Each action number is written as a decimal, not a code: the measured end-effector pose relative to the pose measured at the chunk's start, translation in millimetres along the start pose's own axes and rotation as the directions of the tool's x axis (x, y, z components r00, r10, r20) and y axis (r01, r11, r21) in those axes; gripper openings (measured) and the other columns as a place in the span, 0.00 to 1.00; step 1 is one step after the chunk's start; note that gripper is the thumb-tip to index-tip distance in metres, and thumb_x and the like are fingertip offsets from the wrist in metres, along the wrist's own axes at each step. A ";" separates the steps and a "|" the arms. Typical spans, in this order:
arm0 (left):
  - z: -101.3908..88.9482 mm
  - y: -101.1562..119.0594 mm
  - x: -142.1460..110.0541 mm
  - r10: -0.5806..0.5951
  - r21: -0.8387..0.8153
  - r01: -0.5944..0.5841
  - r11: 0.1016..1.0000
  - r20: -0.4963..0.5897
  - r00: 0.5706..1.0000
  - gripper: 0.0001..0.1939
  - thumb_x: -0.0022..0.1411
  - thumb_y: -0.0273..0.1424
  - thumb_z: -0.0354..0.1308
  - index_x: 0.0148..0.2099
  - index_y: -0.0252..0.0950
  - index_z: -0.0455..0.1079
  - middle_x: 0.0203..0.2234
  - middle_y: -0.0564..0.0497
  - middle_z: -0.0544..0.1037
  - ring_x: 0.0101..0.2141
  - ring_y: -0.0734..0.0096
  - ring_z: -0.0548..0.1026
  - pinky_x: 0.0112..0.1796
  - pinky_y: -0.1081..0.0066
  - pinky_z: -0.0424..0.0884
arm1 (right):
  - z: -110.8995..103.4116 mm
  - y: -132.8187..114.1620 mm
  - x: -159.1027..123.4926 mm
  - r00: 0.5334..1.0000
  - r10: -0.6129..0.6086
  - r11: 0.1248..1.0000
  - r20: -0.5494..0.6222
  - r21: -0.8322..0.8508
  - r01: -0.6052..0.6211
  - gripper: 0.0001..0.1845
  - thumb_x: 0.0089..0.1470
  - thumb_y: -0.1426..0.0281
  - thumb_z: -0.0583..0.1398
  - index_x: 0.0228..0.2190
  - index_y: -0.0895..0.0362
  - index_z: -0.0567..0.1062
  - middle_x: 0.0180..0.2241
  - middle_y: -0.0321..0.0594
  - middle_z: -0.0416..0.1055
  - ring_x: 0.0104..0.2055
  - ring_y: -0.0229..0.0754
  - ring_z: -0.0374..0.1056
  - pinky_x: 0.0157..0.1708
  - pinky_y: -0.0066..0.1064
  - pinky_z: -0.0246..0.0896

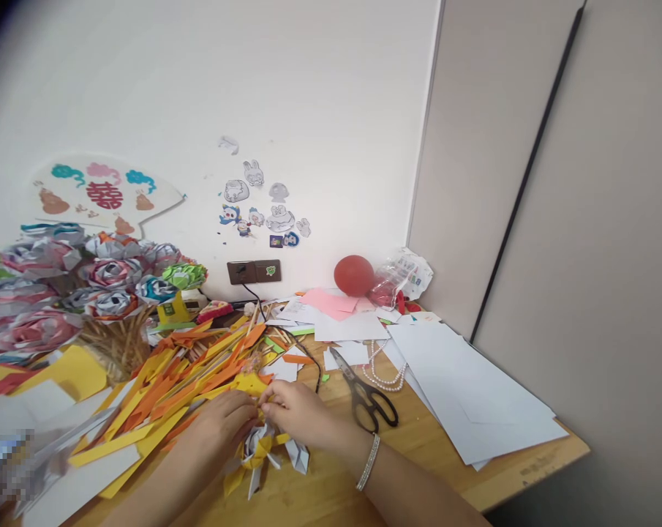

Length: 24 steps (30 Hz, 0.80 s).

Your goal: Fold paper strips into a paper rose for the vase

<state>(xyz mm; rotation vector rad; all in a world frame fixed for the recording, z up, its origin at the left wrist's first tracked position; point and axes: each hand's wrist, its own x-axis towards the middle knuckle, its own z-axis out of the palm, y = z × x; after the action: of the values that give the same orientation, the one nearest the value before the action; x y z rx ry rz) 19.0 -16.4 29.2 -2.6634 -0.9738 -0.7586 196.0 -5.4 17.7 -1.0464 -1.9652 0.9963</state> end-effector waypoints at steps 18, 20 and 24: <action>-5.7 1.2 0.5 0.048 0.097 -0.044 0.994 -0.036 0.998 0.13 0.64 0.24 0.46 0.30 0.36 0.69 0.25 0.50 0.75 0.28 0.66 0.72 0.31 0.68 0.66 | -6.8 -11.1 -2.1 0.998 -0.045 0.935 -0.051 -0.355 0.024 0.09 0.54 0.72 0.55 0.28 0.57 0.76 0.25 0.35 0.73 0.28 0.36 0.65 0.25 0.24 0.51; -7.1 0.7 0.8 0.085 0.177 -0.073 0.982 -0.061 0.994 0.13 0.63 0.23 0.46 0.29 0.36 0.69 0.24 0.50 0.75 0.28 0.66 0.71 0.30 0.68 0.66 | -8.5 -11.5 -2.3 0.996 -0.047 0.920 -0.077 -0.391 0.013 0.10 0.55 0.71 0.55 0.28 0.57 0.76 0.25 0.35 0.73 0.27 0.36 0.64 0.25 0.25 0.49; -8.3 0.0 1.4 0.106 0.273 -0.089 0.958 -0.045 0.993 0.12 0.61 0.22 0.49 0.28 0.36 0.69 0.23 0.50 0.75 0.26 0.64 0.70 0.29 0.67 0.64 | -11.7 -9.6 -0.8 0.992 -0.047 0.913 -0.118 -0.408 -0.005 0.11 0.55 0.71 0.54 0.24 0.58 0.73 0.23 0.34 0.70 0.26 0.35 0.62 0.24 0.24 0.47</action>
<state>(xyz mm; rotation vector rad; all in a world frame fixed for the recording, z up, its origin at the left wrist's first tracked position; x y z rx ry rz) 16.6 -18.6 37.0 -2.4189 -0.8559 -0.6292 202.7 -6.2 31.2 -1.2740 -2.1230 0.4973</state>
